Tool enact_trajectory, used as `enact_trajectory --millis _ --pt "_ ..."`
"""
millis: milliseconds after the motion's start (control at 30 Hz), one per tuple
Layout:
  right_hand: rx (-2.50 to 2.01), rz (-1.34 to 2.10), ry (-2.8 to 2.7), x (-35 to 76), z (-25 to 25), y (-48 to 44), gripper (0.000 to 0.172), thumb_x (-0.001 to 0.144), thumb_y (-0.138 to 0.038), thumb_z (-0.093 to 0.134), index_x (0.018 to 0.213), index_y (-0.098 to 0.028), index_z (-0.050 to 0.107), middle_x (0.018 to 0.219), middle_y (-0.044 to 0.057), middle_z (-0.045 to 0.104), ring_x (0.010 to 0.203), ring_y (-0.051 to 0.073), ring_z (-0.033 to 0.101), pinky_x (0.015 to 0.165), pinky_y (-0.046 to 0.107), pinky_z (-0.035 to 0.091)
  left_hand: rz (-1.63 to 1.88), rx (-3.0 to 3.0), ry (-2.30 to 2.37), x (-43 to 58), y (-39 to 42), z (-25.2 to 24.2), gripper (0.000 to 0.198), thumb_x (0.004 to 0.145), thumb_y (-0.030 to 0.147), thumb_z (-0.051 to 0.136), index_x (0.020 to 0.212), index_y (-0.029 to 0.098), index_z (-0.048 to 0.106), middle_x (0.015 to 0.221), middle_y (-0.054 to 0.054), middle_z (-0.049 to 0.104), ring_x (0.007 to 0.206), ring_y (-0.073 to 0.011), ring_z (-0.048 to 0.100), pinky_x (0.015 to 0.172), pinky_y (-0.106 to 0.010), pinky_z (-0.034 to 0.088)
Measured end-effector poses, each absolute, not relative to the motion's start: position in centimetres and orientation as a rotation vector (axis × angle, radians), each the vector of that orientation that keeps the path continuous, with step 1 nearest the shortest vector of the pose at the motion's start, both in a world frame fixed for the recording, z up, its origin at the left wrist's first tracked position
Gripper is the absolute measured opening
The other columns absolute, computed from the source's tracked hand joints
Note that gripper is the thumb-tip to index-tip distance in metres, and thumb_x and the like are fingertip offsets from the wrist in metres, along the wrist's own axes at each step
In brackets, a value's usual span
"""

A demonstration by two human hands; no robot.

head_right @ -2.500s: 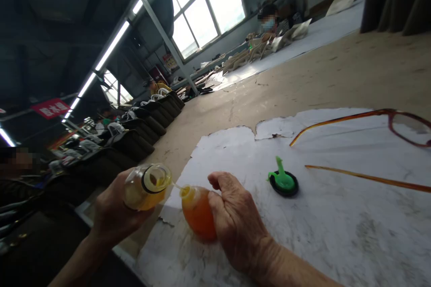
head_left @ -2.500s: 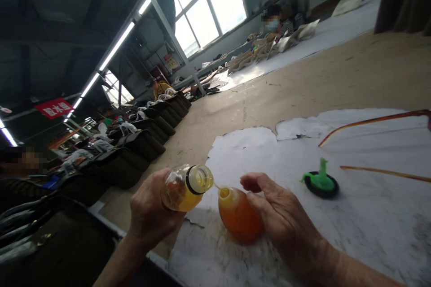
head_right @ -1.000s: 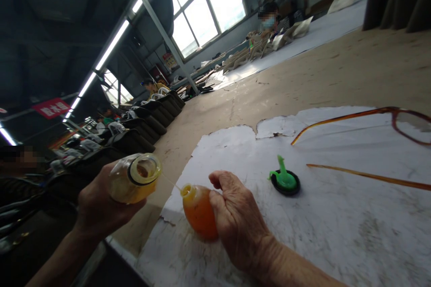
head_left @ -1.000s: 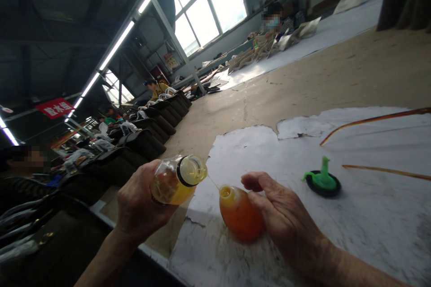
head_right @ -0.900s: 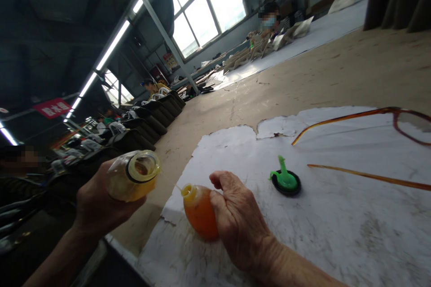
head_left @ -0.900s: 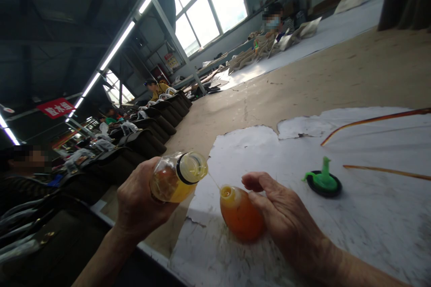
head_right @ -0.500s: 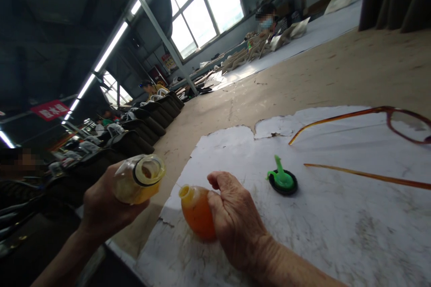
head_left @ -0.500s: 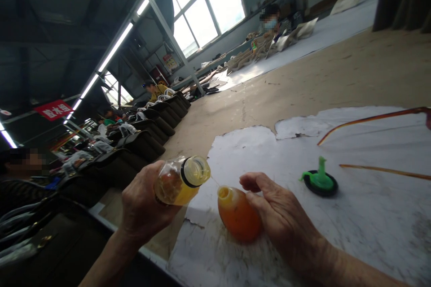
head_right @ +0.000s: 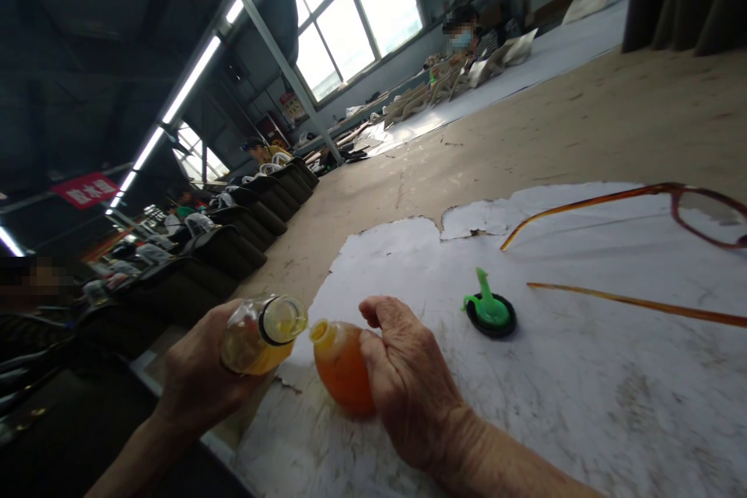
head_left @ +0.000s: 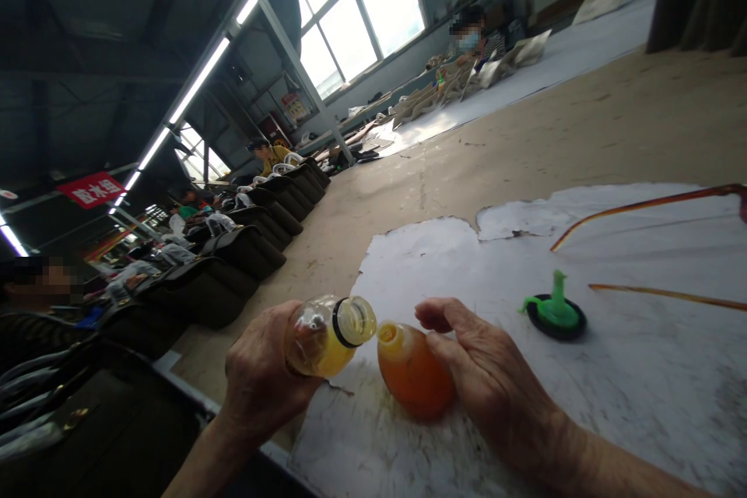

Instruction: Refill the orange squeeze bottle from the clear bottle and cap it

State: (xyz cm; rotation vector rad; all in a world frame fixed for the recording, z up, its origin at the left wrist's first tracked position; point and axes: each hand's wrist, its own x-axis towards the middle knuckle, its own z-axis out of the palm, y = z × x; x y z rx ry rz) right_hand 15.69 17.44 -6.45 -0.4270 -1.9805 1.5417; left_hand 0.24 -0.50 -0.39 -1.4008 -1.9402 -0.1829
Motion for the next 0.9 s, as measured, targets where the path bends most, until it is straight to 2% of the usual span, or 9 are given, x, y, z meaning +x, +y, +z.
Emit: enact_trajectory --millis 300,467,667,900 --pt "-0.433 1.537 -1.990 15.6 -6.5 17.5 0.046 0.073 -0.043 0.031 0.099 -0.013 0.055 0.099 0.012 0.059 0.093 0.025 0.055 0.079 0.041 0.045 -0.179 -1.393 -1.916 -0.2 -0.7 -0.7 0.049 0.064 0.039 0.070 0.103 0.016 0.050 0.086 -0.008 0.063 0.073 -0.0242 0.063 0.062 -0.035 0.051" --pt "-0.434 1.538 -1.983 15.5 -6.6 17.5 0.045 0.074 -0.043 0.032 0.099 -0.014 0.055 0.100 0.012 0.059 0.093 0.025 0.055 0.079 0.041 0.045 -0.193 -1.348 -1.885 0.3 -0.6 1.4 0.044 0.068 0.041 0.064 0.102 0.015 0.051 0.084 -0.008 0.063 0.072 -0.0229 0.063 0.062 -0.032 0.051" --pt "-0.434 1.544 -1.987 15.6 -6.5 17.6 0.046 0.074 -0.045 0.032 0.099 -0.014 0.055 0.100 0.012 0.059 0.093 0.025 0.055 0.078 0.040 0.046 -0.201 -1.237 -1.821 0.4 -0.3 3.8 0.051 0.065 0.041 0.068 0.106 0.017 0.050 0.088 -0.007 0.063 0.075 -0.0236 0.063 0.066 -0.032 0.051" --pt "-0.420 1.534 -1.981 15.5 -6.6 17.5 0.045 0.073 -0.043 0.031 0.098 -0.014 0.055 0.100 0.012 0.059 0.094 0.025 0.055 0.080 0.041 0.045 -0.142 -1.316 -1.852 0.5 -0.2 2.2 0.048 0.067 0.043 0.065 0.102 0.015 0.051 0.085 -0.008 0.062 0.071 -0.0228 0.062 0.062 -0.032 0.050"
